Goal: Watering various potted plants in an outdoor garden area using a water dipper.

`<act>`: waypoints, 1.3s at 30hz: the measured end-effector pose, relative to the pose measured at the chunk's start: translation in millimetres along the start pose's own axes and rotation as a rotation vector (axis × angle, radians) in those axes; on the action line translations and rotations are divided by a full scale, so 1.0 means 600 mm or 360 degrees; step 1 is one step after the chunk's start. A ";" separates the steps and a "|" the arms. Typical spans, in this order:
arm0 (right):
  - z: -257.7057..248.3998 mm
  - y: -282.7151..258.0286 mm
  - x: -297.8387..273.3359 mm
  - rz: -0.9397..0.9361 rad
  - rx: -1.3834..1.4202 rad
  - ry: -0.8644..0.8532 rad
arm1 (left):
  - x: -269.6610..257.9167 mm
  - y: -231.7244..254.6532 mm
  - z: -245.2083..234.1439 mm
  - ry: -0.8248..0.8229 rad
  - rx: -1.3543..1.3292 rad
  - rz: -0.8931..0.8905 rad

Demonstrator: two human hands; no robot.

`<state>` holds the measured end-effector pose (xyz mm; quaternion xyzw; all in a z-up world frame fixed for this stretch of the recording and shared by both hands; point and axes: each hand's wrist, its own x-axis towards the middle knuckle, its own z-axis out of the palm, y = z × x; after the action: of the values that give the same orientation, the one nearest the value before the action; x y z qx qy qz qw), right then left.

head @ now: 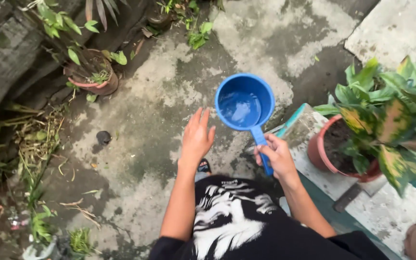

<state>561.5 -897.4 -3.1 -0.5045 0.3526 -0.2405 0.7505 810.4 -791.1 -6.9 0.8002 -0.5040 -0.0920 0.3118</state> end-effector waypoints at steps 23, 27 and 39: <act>-0.131 -0.208 0.663 -0.0035 -0.0021 0.0259 | 0.784 -0.085 0.130 -0.0109 -0.0168 0.0311; -0.163 -0.261 0.783 -0.0067 -0.0098 0.0232 | 0.916 -0.072 0.146 -0.0128 -0.0259 0.0265; -0.207 -0.376 1.173 -0.0168 -0.0223 0.0209 | 1.330 -0.199 0.273 -0.0229 -0.0144 0.0293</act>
<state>911.8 -1559.7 -25.8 -0.5568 0.3898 -0.2871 0.6750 1203.0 -1511.4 -73.6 0.7270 -0.5918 -0.1428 0.3177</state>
